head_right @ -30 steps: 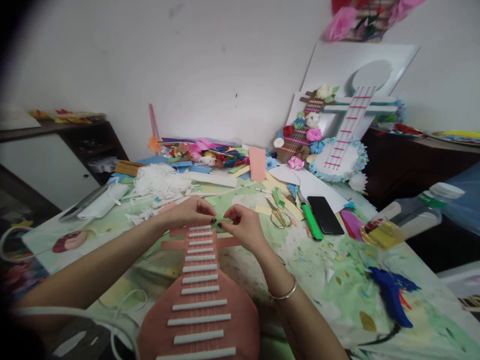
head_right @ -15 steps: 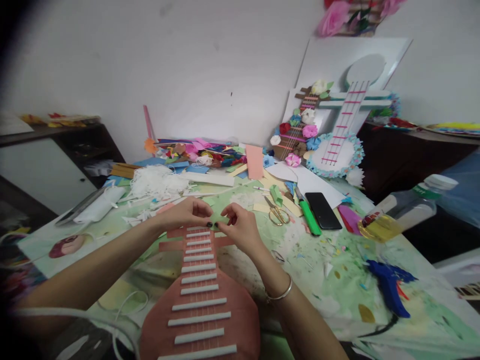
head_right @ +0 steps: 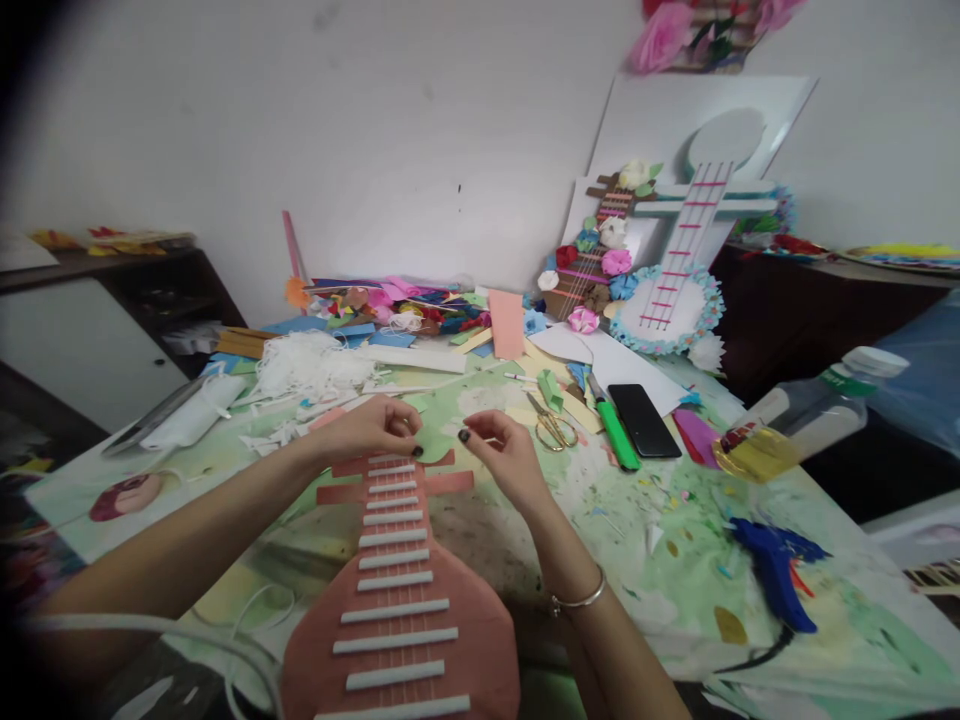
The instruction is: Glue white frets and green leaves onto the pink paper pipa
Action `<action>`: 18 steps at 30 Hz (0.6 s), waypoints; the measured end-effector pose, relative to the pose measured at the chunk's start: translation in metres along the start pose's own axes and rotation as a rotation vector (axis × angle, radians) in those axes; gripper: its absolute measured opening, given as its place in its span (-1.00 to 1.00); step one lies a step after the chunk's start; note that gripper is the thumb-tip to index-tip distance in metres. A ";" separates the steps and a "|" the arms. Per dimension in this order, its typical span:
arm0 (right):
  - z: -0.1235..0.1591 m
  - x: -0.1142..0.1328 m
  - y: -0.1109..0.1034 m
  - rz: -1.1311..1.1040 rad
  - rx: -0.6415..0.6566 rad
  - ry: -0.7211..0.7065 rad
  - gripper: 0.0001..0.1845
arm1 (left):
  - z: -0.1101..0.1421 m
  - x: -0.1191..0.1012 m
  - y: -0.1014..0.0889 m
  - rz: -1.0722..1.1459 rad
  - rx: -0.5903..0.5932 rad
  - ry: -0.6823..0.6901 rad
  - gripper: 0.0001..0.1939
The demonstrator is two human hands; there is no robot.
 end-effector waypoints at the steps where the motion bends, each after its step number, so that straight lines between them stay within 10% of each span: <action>1: 0.002 -0.003 0.005 -0.024 0.040 0.015 -0.73 | 0.000 0.000 0.000 0.005 -0.001 -0.002 -0.80; 18: -0.004 0.000 0.027 -0.079 -0.027 0.040 -0.89 | 0.004 -0.014 0.002 -0.029 0.098 0.063 -0.76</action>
Point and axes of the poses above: each hand's wrist, its own z-axis away from the middle knuckle, its own y-axis out of the palm, x = y × z, the point moved 9 cm from there along -z, towards the middle knuckle, and after that the axes turned 12 degrees about x, right-handed, at the moved point
